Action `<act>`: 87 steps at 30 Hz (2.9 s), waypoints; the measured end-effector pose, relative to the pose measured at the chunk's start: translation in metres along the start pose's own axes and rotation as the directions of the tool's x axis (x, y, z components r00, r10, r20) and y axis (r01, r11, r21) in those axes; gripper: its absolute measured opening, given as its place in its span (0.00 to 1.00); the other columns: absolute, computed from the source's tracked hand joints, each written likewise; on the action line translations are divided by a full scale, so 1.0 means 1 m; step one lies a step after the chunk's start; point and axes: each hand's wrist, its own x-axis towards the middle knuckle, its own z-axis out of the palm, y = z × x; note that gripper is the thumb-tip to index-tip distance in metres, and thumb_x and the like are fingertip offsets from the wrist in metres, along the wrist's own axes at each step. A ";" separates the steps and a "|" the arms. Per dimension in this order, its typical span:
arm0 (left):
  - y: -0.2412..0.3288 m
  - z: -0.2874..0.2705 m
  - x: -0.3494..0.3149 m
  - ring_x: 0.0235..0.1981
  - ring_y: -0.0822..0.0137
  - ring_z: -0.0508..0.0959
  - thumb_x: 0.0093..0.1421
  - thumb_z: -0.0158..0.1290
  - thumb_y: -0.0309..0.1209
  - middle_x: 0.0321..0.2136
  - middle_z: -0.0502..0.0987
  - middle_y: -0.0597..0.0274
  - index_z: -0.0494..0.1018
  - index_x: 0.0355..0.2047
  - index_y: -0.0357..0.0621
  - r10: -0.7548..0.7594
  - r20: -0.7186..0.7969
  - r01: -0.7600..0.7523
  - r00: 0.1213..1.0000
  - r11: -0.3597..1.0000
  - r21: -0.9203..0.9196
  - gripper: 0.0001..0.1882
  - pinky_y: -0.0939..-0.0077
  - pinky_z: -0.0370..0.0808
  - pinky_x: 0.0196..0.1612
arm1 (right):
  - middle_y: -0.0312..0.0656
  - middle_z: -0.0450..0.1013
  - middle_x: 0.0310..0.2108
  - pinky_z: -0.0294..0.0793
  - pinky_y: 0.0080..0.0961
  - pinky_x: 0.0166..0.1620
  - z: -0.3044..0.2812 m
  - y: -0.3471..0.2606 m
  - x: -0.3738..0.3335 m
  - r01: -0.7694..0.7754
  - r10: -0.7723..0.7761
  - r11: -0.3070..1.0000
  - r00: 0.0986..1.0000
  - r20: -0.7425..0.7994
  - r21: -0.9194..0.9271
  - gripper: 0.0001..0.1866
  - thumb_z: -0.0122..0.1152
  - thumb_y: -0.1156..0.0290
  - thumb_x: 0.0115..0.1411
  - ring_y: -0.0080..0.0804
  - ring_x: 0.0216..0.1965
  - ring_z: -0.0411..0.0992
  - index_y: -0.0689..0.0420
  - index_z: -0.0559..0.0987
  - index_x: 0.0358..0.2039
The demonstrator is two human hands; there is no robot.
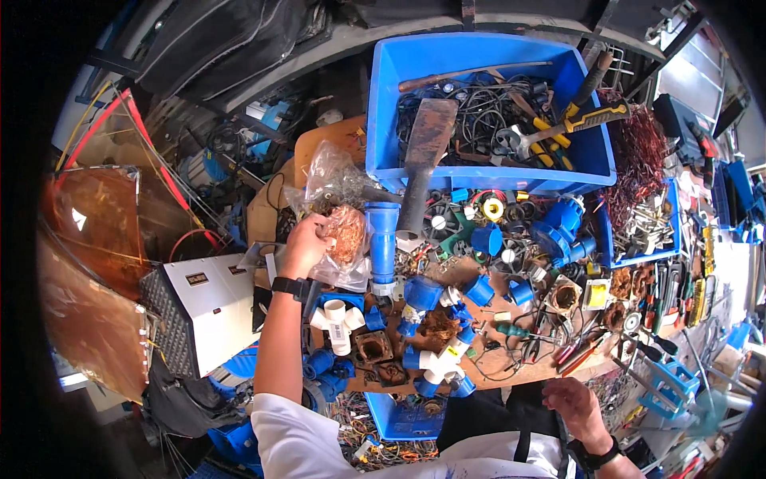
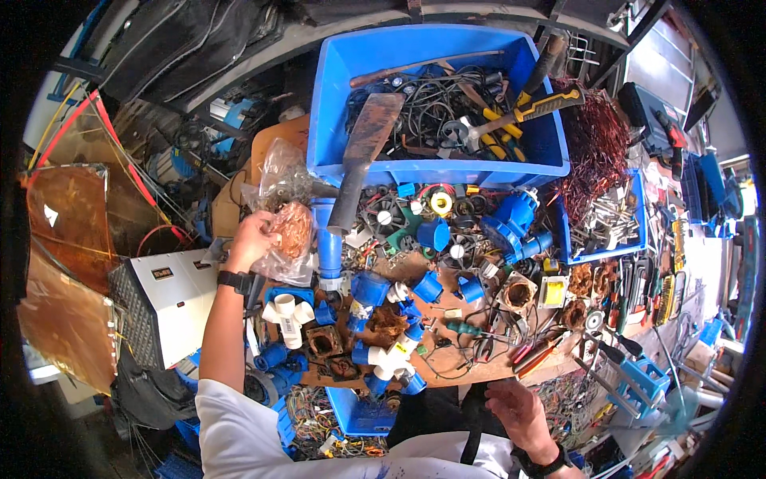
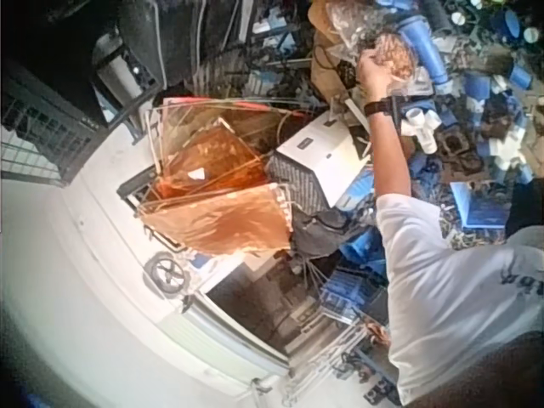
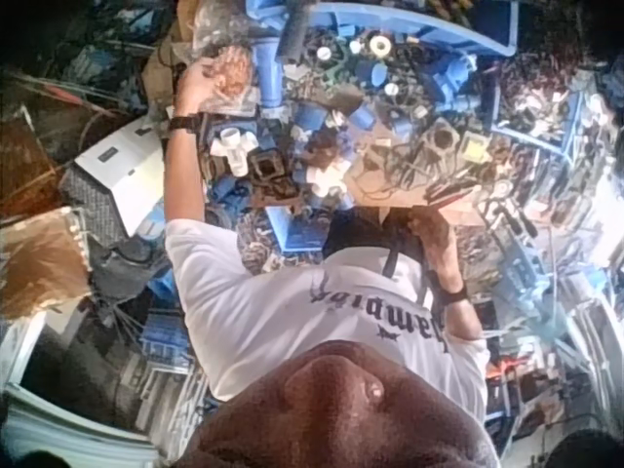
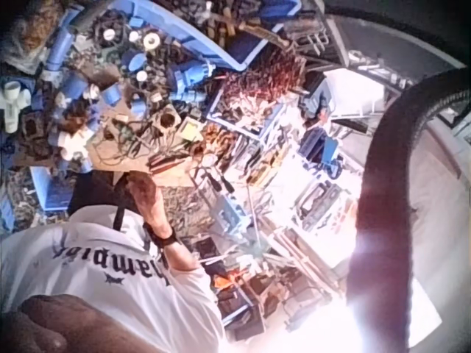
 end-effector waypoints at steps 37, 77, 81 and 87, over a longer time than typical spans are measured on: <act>0.026 0.009 -0.030 0.35 0.48 0.79 0.51 0.49 0.14 0.46 0.71 0.55 0.82 0.35 0.44 0.391 -0.182 -0.320 0.902 0.890 0.326 0.17 0.56 0.76 0.39 | 0.45 0.79 0.41 0.78 0.23 0.47 -0.001 -0.001 0.005 -0.027 0.029 0.999 0.999 0.042 -0.032 0.14 0.59 0.80 0.62 0.27 0.44 0.78 0.66 0.75 0.49; 0.040 0.023 -0.032 0.51 0.56 0.70 0.53 0.53 0.25 0.46 0.71 0.59 0.76 0.45 0.51 0.605 -0.007 -0.459 0.796 0.611 0.645 0.17 0.55 0.66 0.53 | 0.47 0.80 0.40 0.78 0.23 0.47 -0.017 0.001 0.004 -0.029 0.030 0.999 0.999 0.024 -0.035 0.14 0.59 0.80 0.61 0.29 0.44 0.79 0.66 0.75 0.48; 0.037 0.019 -0.032 0.57 0.55 0.67 0.51 0.54 0.24 0.48 0.73 0.57 0.76 0.45 0.48 0.606 0.090 -0.516 0.791 0.580 0.631 0.18 0.51 0.63 0.59 | 0.47 0.80 0.40 0.78 0.23 0.47 -0.016 0.002 0.003 -0.026 0.027 0.999 0.999 0.024 -0.037 0.13 0.59 0.80 0.61 0.29 0.44 0.79 0.67 0.75 0.48; 0.039 0.017 -0.036 0.68 0.53 0.58 0.49 0.56 0.23 0.55 0.73 0.54 0.76 0.45 0.44 0.489 0.185 -0.494 0.852 0.639 0.590 0.20 0.43 0.50 0.69 | 0.46 0.80 0.40 0.78 0.23 0.46 -0.017 0.001 0.002 -0.018 0.020 0.998 0.999 0.028 -0.052 0.13 0.59 0.80 0.62 0.28 0.43 0.79 0.67 0.75 0.47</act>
